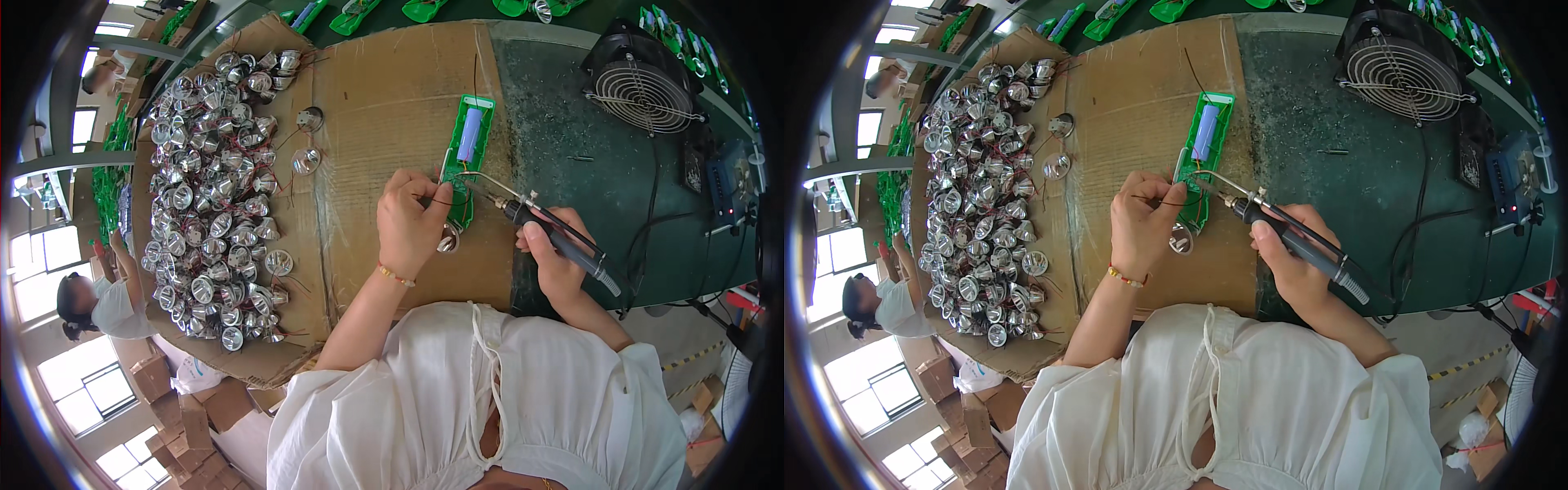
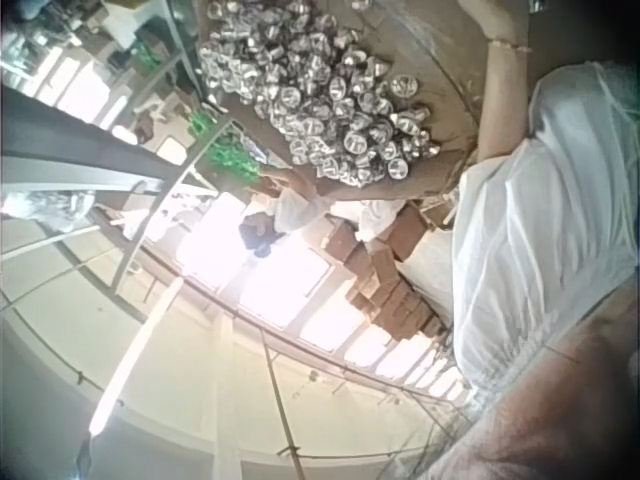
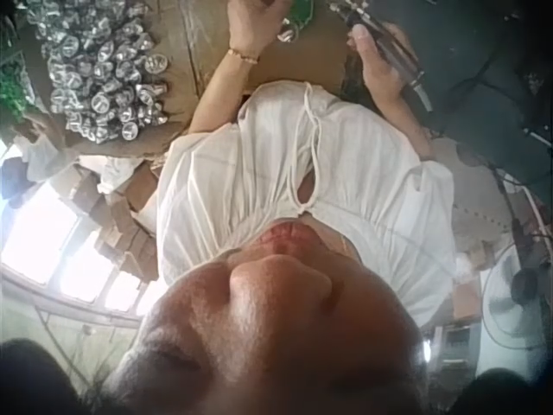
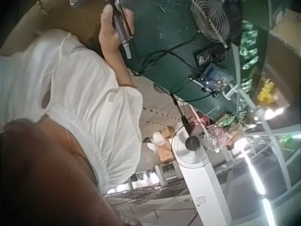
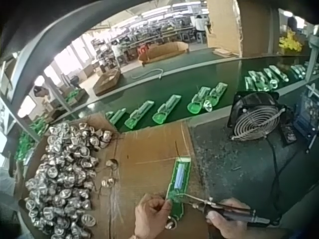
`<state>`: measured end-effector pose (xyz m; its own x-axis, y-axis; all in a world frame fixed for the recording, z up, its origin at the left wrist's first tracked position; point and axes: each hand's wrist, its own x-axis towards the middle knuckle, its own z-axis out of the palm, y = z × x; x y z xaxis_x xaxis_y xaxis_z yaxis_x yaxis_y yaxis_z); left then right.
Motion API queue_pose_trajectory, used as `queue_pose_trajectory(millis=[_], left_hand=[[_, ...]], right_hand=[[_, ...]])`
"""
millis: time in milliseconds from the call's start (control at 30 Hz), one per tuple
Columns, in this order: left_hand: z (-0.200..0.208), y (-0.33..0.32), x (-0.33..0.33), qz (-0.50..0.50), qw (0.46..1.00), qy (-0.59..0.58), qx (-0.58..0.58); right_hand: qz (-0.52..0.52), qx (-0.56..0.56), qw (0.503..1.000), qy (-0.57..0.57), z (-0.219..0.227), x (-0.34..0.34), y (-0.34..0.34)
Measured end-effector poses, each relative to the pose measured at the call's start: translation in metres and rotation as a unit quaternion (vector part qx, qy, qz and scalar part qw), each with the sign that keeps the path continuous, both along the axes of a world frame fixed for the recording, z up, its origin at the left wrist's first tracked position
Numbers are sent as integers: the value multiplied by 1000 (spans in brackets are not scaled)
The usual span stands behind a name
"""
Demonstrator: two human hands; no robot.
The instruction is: Soldering components and wires to circuit boards within plastic housings at an assembly station.
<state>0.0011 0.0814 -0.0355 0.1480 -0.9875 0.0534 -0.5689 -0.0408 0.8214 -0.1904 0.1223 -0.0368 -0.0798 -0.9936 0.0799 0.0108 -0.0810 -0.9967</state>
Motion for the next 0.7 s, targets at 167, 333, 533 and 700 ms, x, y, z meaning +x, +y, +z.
queue_pose_trajectory(millis=[167,333,533,700], left_hand=[[2,0,-1,8,1000,23,13],[-1,0,0,1,1000,-5,2],[10,6,-7,34,997,31,-54],[2,10,-1,-2,991,105,-77]], right_hand=[[-14,-19,1000,-17,1,-6,2],[-17,-2,1000,-17,2,-7,5],[-13,-17,1000,-6,2,-11,6],[-7,-27,1000,-2,3,-10,7]])
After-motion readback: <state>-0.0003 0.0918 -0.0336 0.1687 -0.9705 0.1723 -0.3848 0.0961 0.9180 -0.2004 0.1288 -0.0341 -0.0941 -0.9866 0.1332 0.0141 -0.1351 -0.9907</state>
